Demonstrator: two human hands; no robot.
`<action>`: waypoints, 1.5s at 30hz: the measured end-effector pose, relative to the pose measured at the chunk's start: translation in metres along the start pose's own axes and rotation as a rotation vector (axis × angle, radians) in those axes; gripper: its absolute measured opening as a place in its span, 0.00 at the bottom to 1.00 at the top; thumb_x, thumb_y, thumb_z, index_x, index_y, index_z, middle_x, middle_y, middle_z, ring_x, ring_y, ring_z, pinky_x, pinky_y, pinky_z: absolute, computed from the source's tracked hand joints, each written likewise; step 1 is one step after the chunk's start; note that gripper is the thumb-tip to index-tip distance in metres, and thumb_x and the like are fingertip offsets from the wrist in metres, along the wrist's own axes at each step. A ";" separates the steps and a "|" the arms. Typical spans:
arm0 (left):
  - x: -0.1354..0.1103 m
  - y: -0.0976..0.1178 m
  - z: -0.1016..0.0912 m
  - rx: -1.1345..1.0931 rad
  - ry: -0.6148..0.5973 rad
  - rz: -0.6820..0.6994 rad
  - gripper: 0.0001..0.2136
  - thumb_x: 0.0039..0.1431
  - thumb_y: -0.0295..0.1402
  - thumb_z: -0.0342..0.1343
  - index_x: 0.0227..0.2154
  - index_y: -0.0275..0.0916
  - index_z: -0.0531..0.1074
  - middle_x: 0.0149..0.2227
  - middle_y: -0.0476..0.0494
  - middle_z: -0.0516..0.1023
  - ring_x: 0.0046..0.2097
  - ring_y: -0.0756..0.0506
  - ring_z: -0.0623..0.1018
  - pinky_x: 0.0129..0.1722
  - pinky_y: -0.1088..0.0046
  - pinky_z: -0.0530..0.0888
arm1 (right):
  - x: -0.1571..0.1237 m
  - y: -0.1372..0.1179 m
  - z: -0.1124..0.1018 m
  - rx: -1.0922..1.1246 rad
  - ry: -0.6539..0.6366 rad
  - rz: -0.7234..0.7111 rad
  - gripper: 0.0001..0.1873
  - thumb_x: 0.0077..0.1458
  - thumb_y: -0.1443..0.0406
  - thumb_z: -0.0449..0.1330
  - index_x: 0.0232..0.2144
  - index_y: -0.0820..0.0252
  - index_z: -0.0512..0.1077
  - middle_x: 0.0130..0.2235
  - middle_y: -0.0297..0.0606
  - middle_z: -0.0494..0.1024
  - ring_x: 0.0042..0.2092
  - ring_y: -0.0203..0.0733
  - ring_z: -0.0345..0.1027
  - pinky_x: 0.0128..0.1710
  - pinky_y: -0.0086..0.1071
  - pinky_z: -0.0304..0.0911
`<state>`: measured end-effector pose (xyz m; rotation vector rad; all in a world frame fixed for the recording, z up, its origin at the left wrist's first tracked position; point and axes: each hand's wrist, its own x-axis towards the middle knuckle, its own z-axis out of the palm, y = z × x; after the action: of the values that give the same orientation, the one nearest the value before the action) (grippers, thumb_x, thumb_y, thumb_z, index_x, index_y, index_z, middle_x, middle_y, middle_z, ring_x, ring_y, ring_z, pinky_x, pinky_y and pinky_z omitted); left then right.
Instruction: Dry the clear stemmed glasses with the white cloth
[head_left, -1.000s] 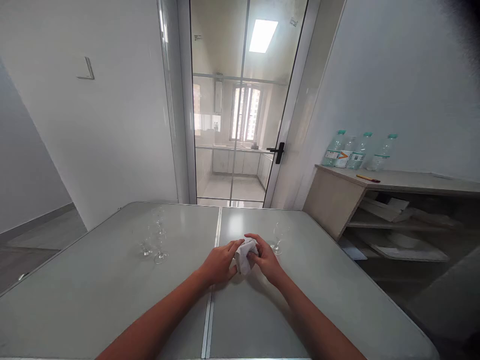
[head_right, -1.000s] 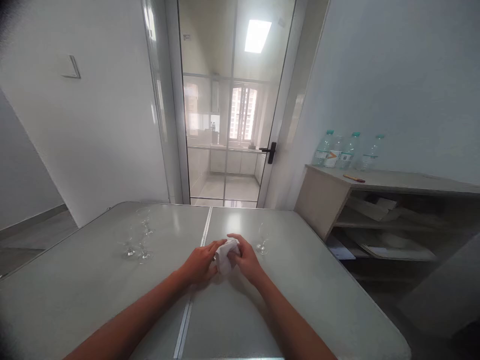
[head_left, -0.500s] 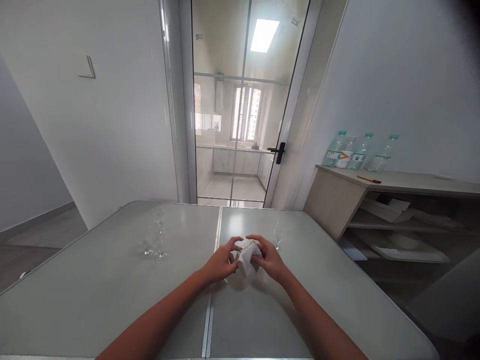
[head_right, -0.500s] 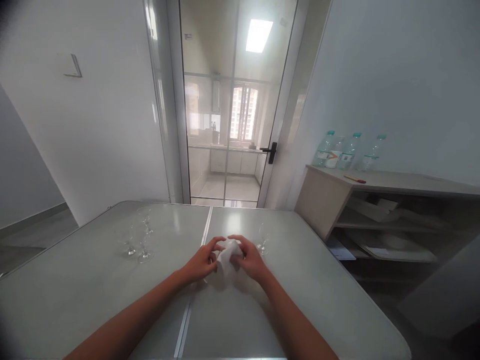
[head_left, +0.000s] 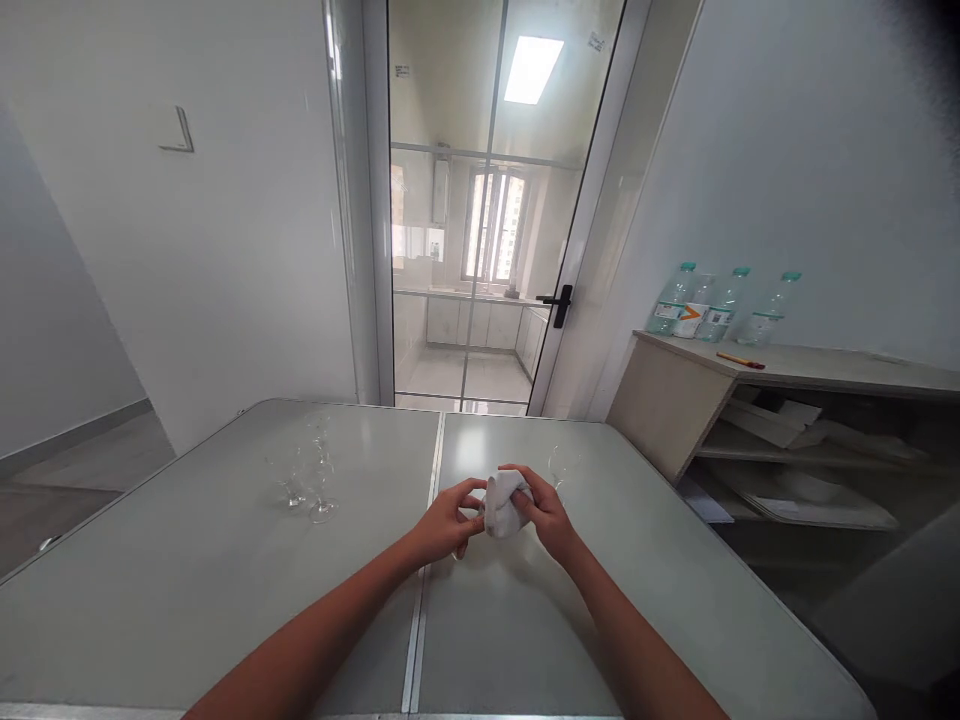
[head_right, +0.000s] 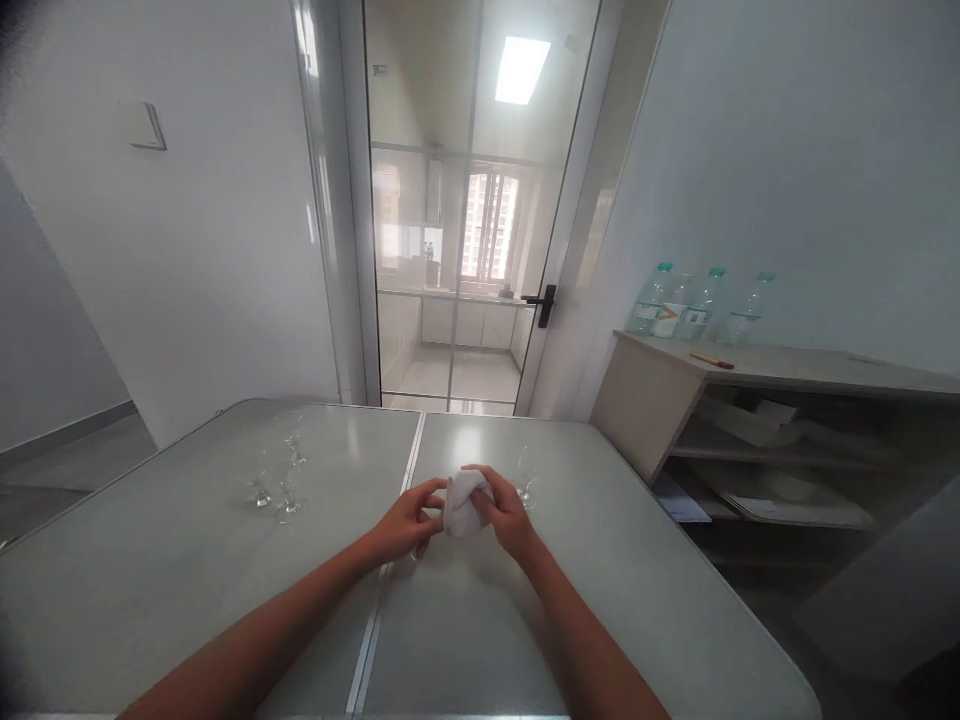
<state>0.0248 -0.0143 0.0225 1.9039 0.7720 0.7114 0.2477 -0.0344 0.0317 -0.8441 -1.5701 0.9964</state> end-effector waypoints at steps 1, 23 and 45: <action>-0.001 -0.001 0.002 0.108 0.056 0.048 0.25 0.63 0.38 0.56 0.62 0.46 0.59 0.51 0.39 0.80 0.21 0.53 0.75 0.22 0.75 0.71 | 0.001 0.000 0.001 0.011 0.040 -0.005 0.17 0.62 0.53 0.60 0.48 0.56 0.74 0.38 0.36 0.74 0.37 0.41 0.64 0.36 0.31 0.59; -0.004 -0.001 0.007 0.304 0.298 0.121 0.23 0.59 0.36 0.61 0.58 0.46 0.68 0.47 0.44 0.83 0.21 0.54 0.68 0.30 0.74 0.71 | 0.007 0.011 -0.002 -0.043 0.348 -0.009 0.21 0.64 0.49 0.56 0.49 0.56 0.70 0.37 0.36 0.73 0.35 0.43 0.64 0.35 0.32 0.60; -0.008 -0.021 -0.001 0.811 0.207 0.311 0.25 0.66 0.33 0.51 0.66 0.46 0.61 0.59 0.37 0.76 0.44 0.40 0.83 0.36 0.68 0.75 | -0.004 -0.005 -0.007 -0.002 -0.092 0.095 0.28 0.61 0.62 0.56 0.63 0.52 0.61 0.42 0.35 0.74 0.40 0.42 0.65 0.46 0.37 0.63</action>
<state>0.0142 -0.0117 0.0029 2.7568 1.0023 0.8745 0.2557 -0.0389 0.0352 -0.8923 -1.6207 1.1153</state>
